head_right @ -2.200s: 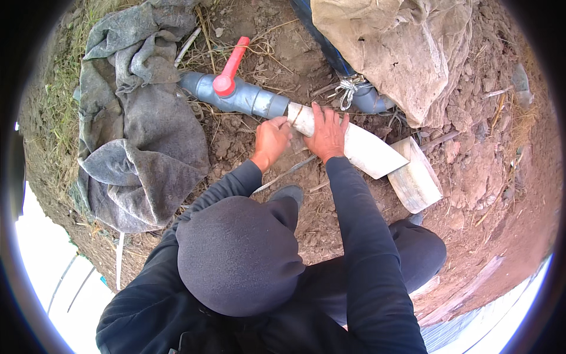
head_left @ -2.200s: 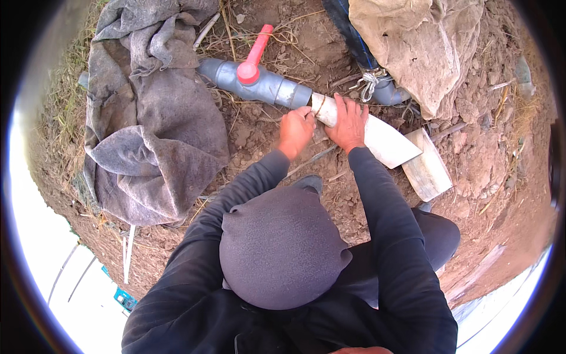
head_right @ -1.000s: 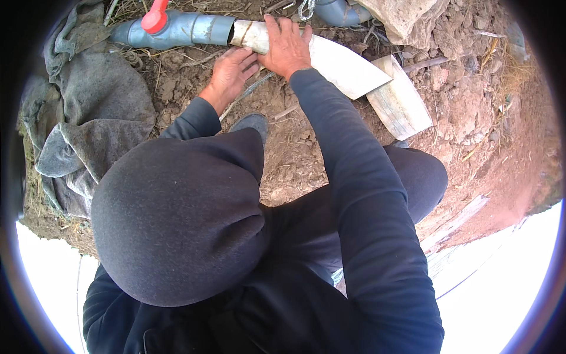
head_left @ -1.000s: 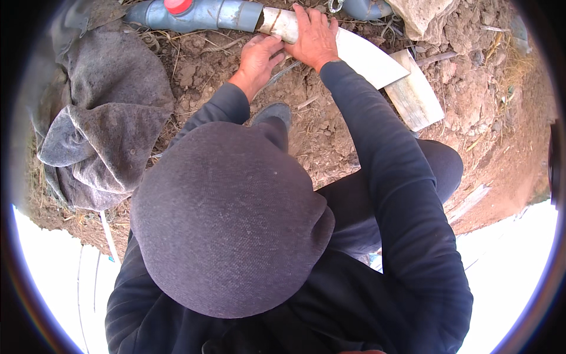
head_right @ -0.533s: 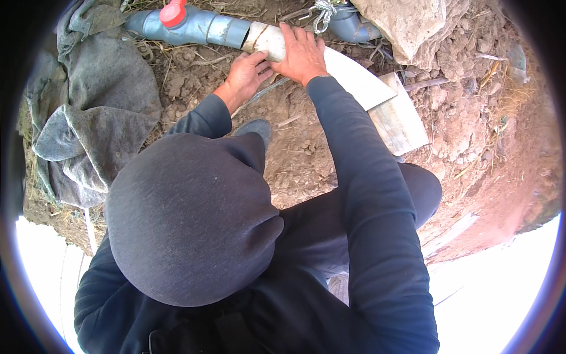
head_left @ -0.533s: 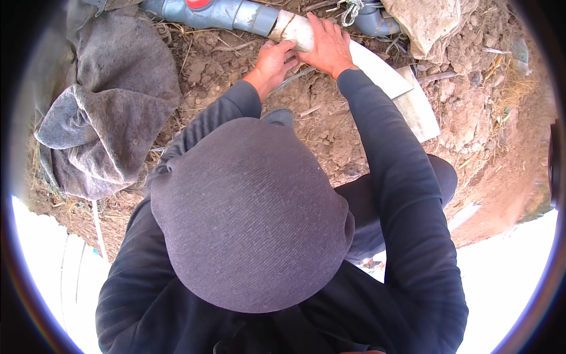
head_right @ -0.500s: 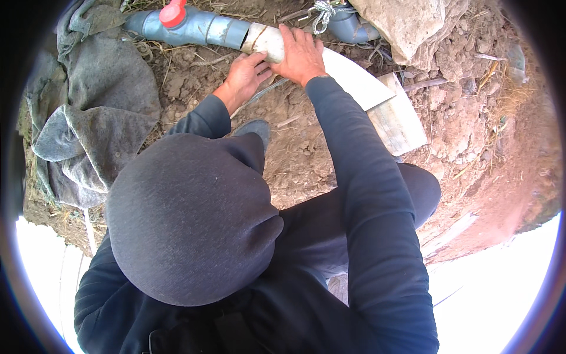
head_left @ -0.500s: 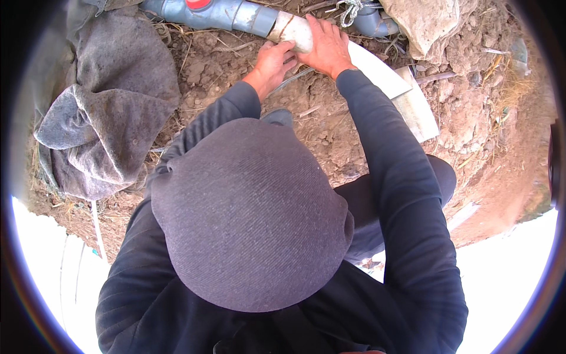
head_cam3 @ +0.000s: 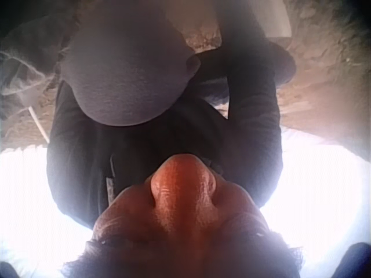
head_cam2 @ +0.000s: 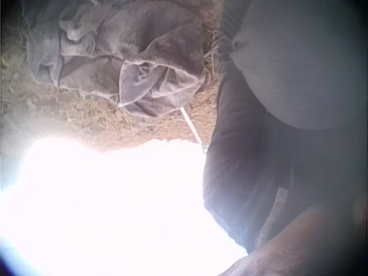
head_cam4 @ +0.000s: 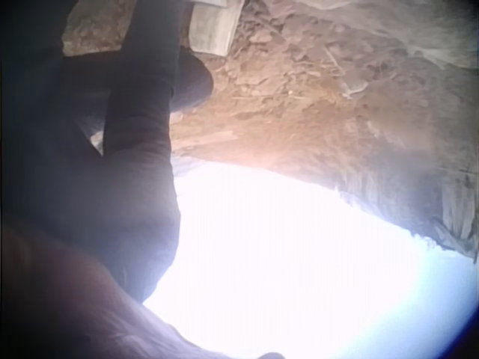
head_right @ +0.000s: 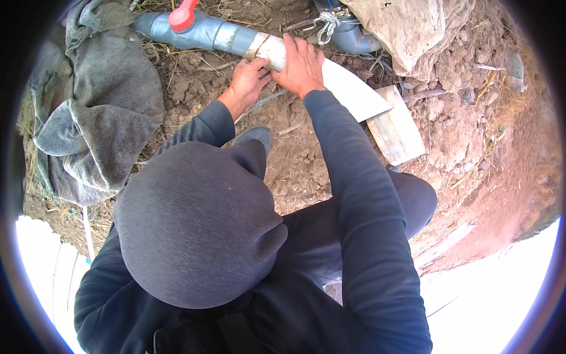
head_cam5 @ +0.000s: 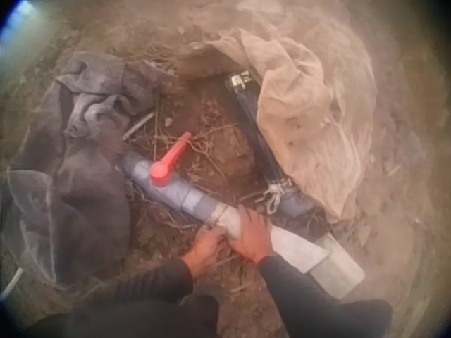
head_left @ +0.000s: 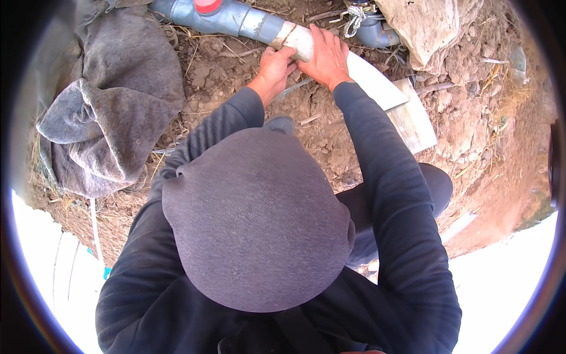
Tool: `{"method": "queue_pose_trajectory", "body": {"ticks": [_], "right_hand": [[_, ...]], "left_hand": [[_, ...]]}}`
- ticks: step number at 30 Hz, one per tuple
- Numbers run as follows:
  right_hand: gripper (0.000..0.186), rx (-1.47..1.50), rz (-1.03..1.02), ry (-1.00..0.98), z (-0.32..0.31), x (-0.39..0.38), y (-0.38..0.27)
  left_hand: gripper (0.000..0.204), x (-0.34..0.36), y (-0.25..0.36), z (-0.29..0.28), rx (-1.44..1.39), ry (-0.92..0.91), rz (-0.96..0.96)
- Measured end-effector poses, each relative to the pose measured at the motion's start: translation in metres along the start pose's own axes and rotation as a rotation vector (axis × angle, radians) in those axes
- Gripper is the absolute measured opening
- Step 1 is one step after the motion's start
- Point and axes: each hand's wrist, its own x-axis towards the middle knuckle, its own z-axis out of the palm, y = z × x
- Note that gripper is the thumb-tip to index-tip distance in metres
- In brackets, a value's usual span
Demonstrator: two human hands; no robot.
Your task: The person sits on the ground and wraps a white sealing tape around a pipe joint. They then place a metal clamp over the taped section and tighten it by hand to secure the connection.
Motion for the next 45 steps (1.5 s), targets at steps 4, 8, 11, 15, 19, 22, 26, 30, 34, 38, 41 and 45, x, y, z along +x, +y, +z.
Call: {"method": "queue_pose_trajectory", "body": {"ticks": [4,8,11,15,19,22,26,30,34,38,41,45], "right_hand": [[0.107,-0.014,0.021,-0.017,-0.004,0.000,-0.002],[0.103,-0.038,0.047,-0.019,-0.010,0.001,-0.004],[0.100,-0.038,0.078,-0.010,-0.010,0.000,-0.007],[0.098,-0.055,0.059,0.080,-0.009,-0.011,-0.008],[0.097,-0.058,0.070,0.118,-0.015,-0.015,-0.009],[0.094,-0.004,0.074,0.114,-0.023,-0.007,-0.014],[0.084,-0.026,0.051,0.138,-0.044,-0.016,-0.012],[0.076,0.040,-0.095,0.278,-0.068,-0.035,-0.004],[0.092,0.044,0.037,0.104,-0.075,-0.043,-0.007],[0.112,-0.089,0.074,0.002,-0.061,-0.040,-0.011],[0.118,-0.120,0.095,-0.067,-0.048,-0.039,-0.007],[0.119,-0.162,0.087,-0.061,-0.036,-0.036,-0.006]], "left_hand": [[0.044,0.006,0.000,-0.001,0.018,0.015,-0.012],[0.041,0.005,0.001,0.000,0.055,0.027,-0.004],[0.042,0.002,0.006,0.003,0.080,0.003,-0.035],[0.044,0.003,0.014,0.010,0.128,-0.116,-0.035],[0.049,-0.006,0.013,0.012,0.045,-0.086,-0.033],[0.056,-0.028,0.017,0.003,0.298,-0.023,-0.075],[0.037,-0.056,0.042,0.002,0.875,0.115,0.336],[0.036,-0.058,0.082,0.024,1.137,-0.105,1.162],[0.045,-0.054,0.083,0.051,1.223,-0.069,0.600],[0.050,-0.045,0.076,0.046,1.316,0.137,0.595],[0.055,-0.036,0.073,0.031,1.324,0.016,0.532],[0.053,-0.027,0.066,0.018,1.277,-0.006,0.558]]}}
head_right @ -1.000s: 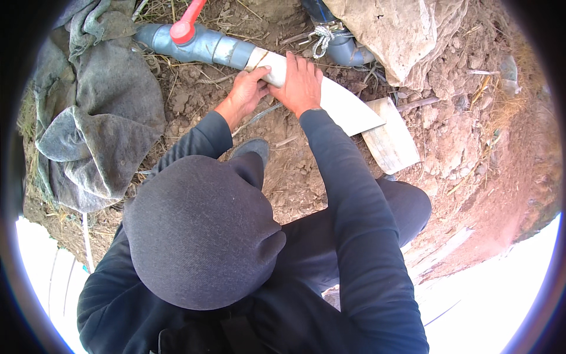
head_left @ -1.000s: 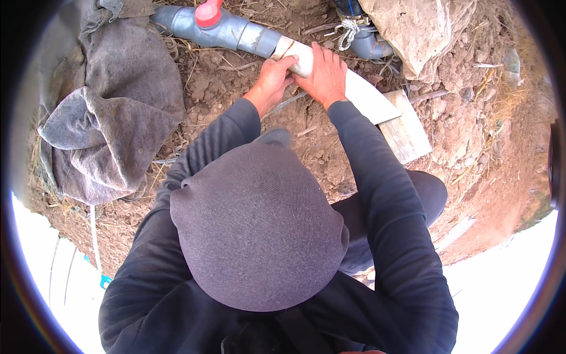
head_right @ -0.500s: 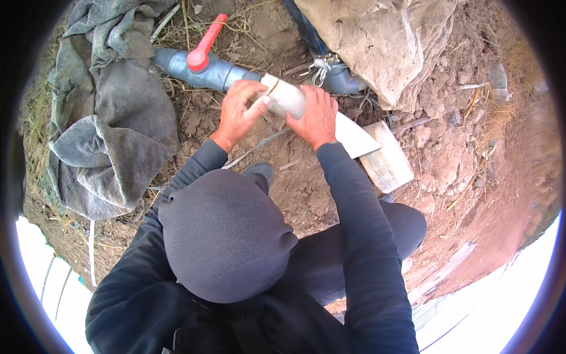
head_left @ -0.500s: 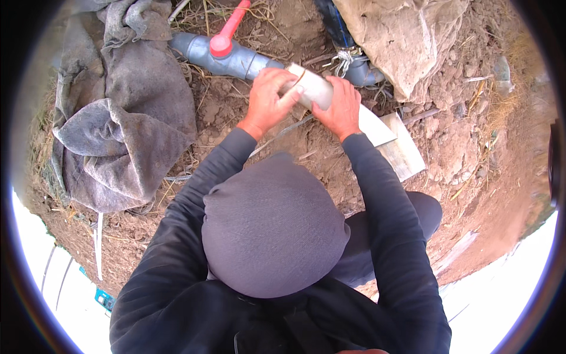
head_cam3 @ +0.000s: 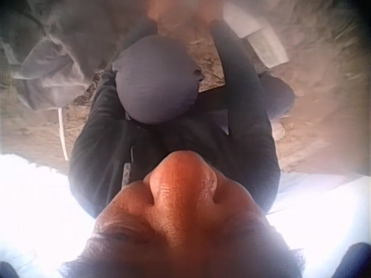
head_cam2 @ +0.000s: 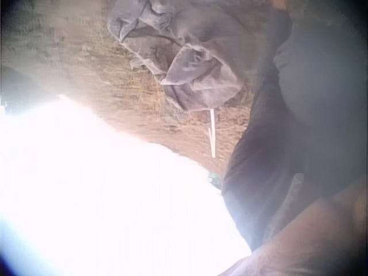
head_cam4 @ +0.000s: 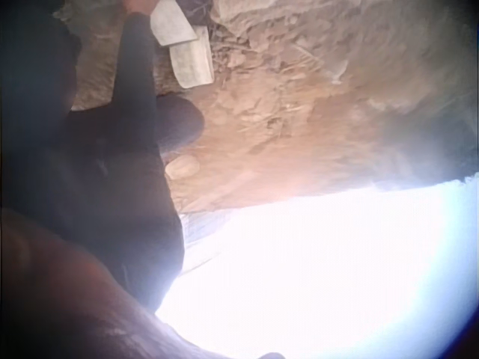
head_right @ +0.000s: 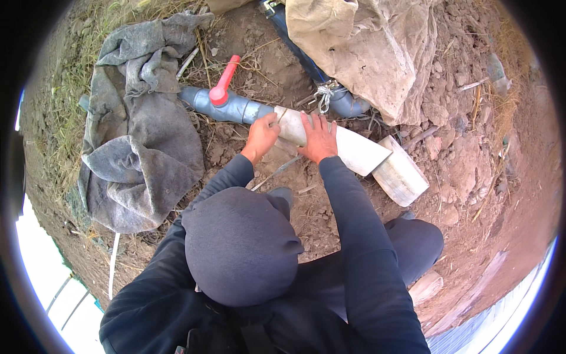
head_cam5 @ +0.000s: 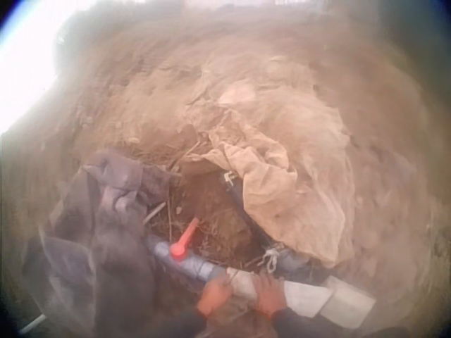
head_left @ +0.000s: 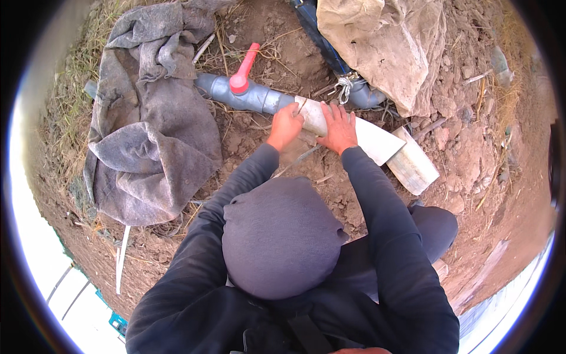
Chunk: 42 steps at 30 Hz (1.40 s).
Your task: The person sits on the ground and wraps a white sealing tape around a pipe joint. They then place a metal clamp over the taped section and tighten it by hand to secure the connection.
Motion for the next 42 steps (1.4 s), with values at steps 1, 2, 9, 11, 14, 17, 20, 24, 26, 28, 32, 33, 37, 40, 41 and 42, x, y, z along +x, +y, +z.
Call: {"method": "queue_pose_trajectory", "body": {"ticks": [1,2,9,11,14,17,20,24,26,28,32,33,37,40,41,42], "right_hand": [[0.119,-0.021,0.007,-0.015,0.001,0.001,-0.002],[0.120,-0.034,0.006,-0.026,0.001,0.002,-0.003],[0.113,-0.044,0.074,-0.018,-0.017,-0.015,-0.004],[0.108,0.012,0.032,0.069,-0.023,-0.026,-0.003],[0.104,0.081,-0.020,0.217,-0.031,-0.035,-0.003],[0.104,0.113,-0.020,0.249,-0.038,-0.038,-0.004],[0.103,0.154,-0.018,0.290,-0.045,-0.039,-0.005],[0.103,0.189,0.009,0.320,-0.049,-0.042,-0.006],[0.102,0.207,0.010,0.335,-0.049,-0.043,-0.006],[0.101,0.211,0.013,0.334,-0.049,-0.045,-0.007],[0.100,0.203,0.009,0.354,-0.050,-0.044,-0.007],[0.100,0.205,0.020,0.346,-0.051,-0.044,-0.007],[0.096,0.196,0.021,0.384,-0.056,-0.041,-0.008],[0.095,0.193,0.020,0.393,-0.058,-0.043,-0.009],[0.094,0.193,0.024,0.388,-0.059,-0.044,-0.008],[0.094,0.198,0.034,0.375,-0.059,-0.044,-0.008]], "left_hand": [[0.051,0.000,-0.003,0.002,-0.054,-0.018,-0.008],[0.049,-0.001,-0.005,0.003,-0.118,-0.015,-0.001],[0.040,0.030,0.022,-0.039,-0.365,0.131,-0.015],[0.039,0.059,0.052,-0.068,-0.198,0.281,0.159],[0.043,0.119,0.112,-0.102,-0.191,0.449,0.291],[0.065,0.182,0.162,-0.126,0.026,0.387,0.134],[0.075,0.225,0.186,-0.127,-0.046,0.440,-0.014],[0.077,0.253,0.186,-0.128,0.266,0.261,0.224],[0.071,0.251,0.181,-0.130,0.382,0.315,0.164],[0.059,0.242,0.175,-0.133,0.496,0.309,0.218],[0.041,0.221,0.172,-0.139,0.615,0.299,0.326],[0.039,0.217,0.172,-0.141,0.658,0.272,0.345],[0.034,0.216,0.175,-0.148,0.812,0.222,0.430],[0.034,0.227,0.174,-0.148,0.844,0.245,0.391],[0.033,0.232,0.173,-0.148,0.842,0.246,0.393],[0.032,0.238,0.173,-0.148,0.842,0.277,0.388]]}}
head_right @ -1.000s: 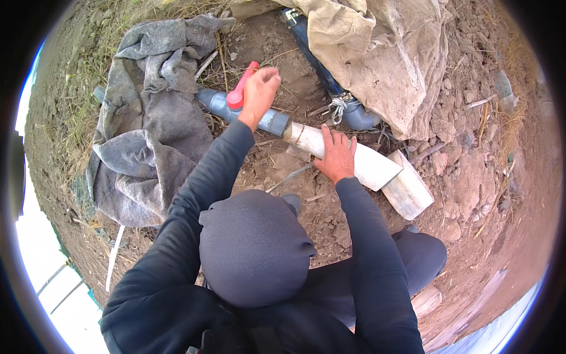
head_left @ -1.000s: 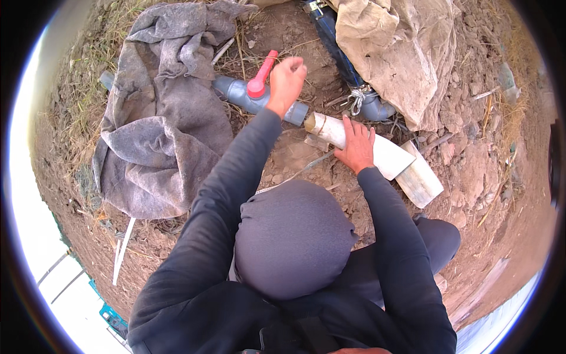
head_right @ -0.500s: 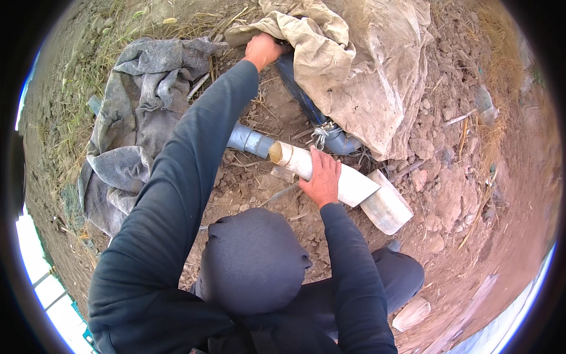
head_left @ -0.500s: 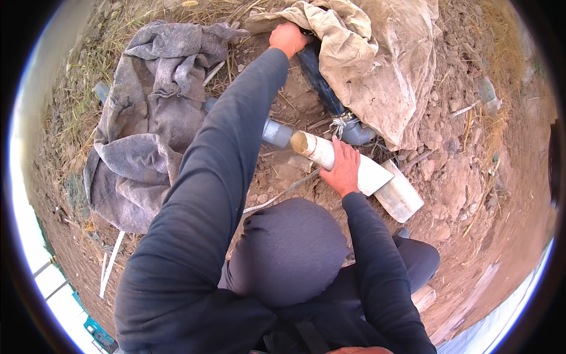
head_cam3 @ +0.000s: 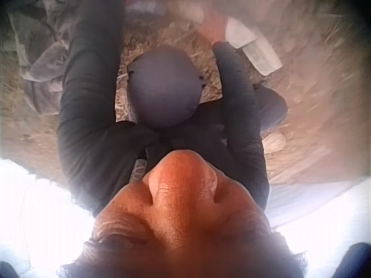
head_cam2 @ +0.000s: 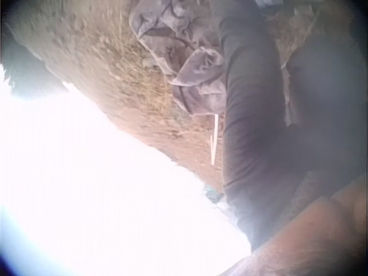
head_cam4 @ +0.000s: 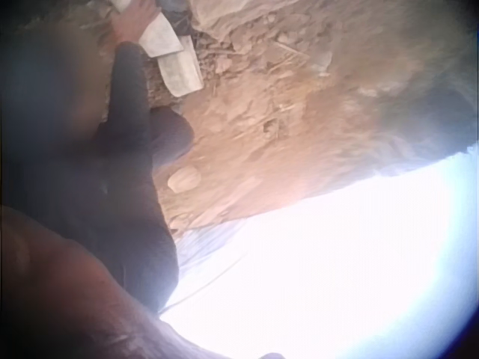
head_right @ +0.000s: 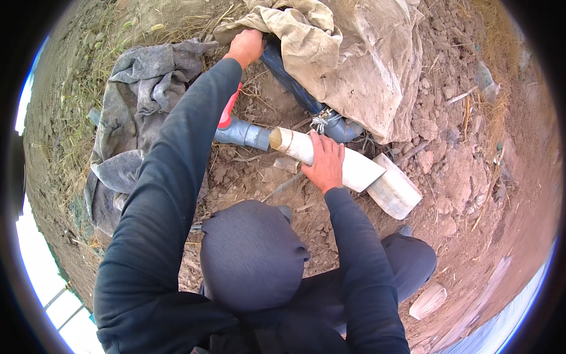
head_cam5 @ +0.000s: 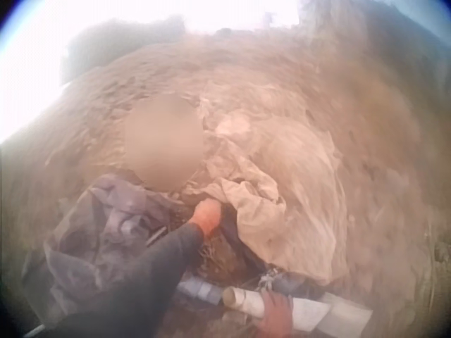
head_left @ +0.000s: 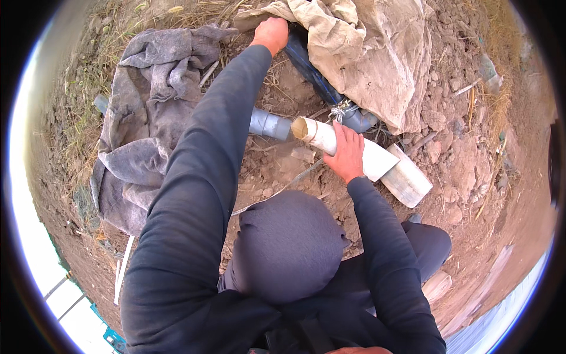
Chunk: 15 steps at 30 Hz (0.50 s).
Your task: The person sits on the ground and wraps a white sealing tape around a pipe joint. They then place a metal clamp over the taped section and tighten it by hand to secure the connection.
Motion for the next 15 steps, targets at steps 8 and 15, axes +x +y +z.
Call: {"method": "queue_pose_trajectory", "body": {"ticks": [8,15], "right_hand": [[0.093,0.050,-0.009,0.032,-0.003,-0.004,0.005],[0.095,0.053,-0.005,0.003,-0.002,-0.001,0.004]], "left_hand": [[0.044,0.025,-0.035,0.027,0.034,0.041,0.279],[0.045,0.007,-0.046,0.022,-0.008,0.061,-0.046]]}}
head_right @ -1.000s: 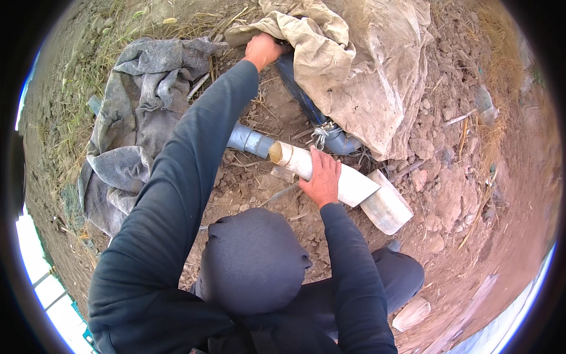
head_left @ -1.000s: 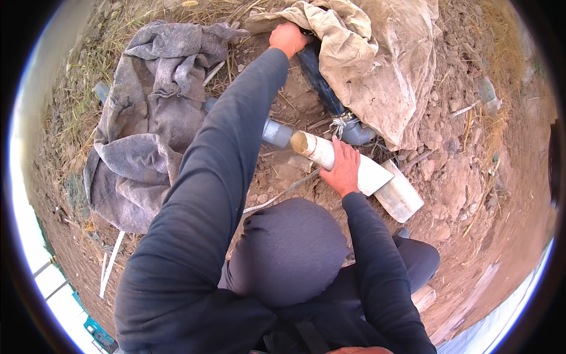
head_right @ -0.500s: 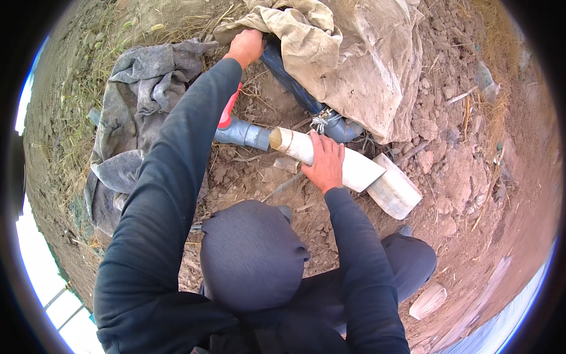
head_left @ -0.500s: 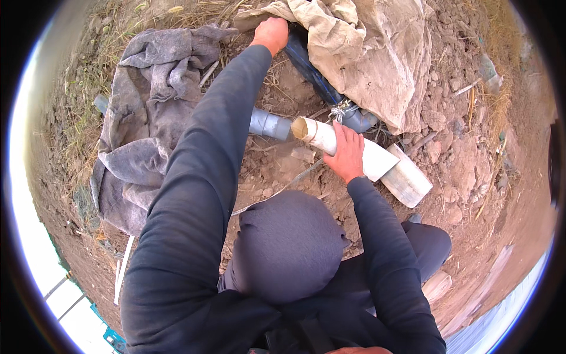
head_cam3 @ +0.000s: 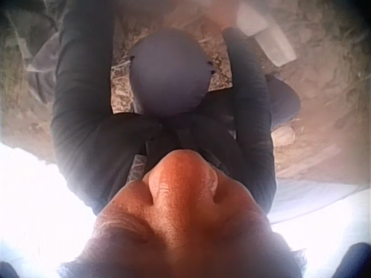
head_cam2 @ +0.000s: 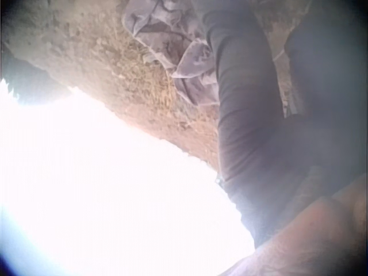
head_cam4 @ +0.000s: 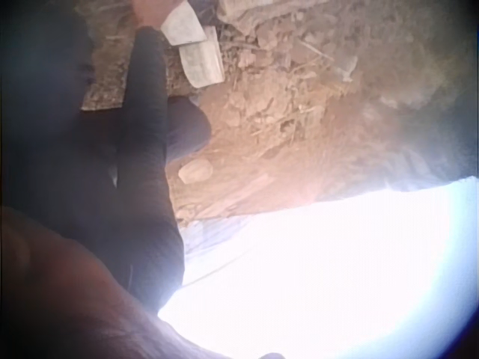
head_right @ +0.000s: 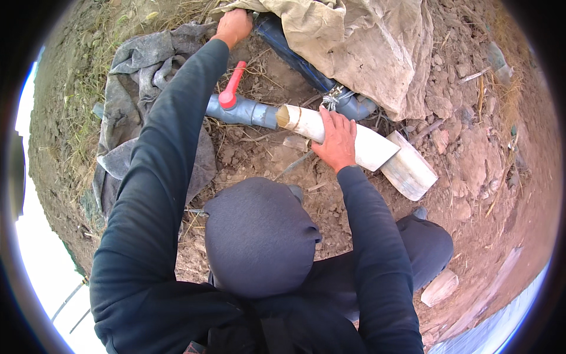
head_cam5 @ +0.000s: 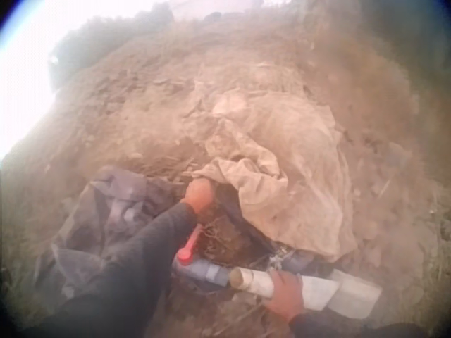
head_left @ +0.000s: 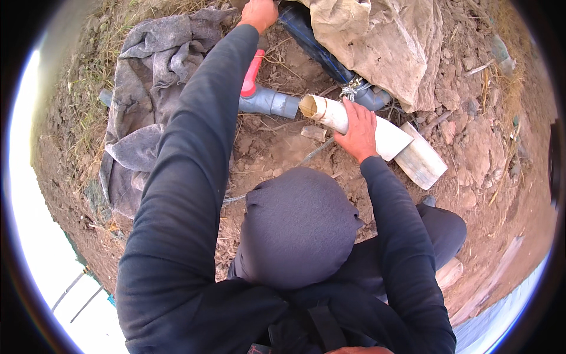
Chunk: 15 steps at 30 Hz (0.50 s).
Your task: The person sits on the ground and wraps a white sealing tape around a pipe joint. They then place a metal clamp over the taped section and tighten it by hand to secure the connection.
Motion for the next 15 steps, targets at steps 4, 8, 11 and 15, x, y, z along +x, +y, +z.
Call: {"method": "queue_pose_trajectory", "body": {"ticks": [4,8,11,15], "right_hand": [[0.094,-0.011,0.010,-0.003,-0.001,0.005,-0.001],[0.097,0.015,0.042,0.010,0.001,0.010,0.002],[0.097,0.002,0.059,-0.041,0.008,0.014,0.002],[0.097,-0.033,0.043,-0.163,0.013,0.028,-0.011]], "left_hand": [[0.048,-0.032,-0.017,-0.032,-0.146,0.007,-0.292],[0.029,-0.120,-0.023,-0.059,-1.415,-0.061,-0.385],[0.026,-0.189,-0.006,-0.063,-2.035,-0.112,-0.252],[0.034,-0.247,0.027,-0.060,-2.135,-0.219,-0.214]]}}
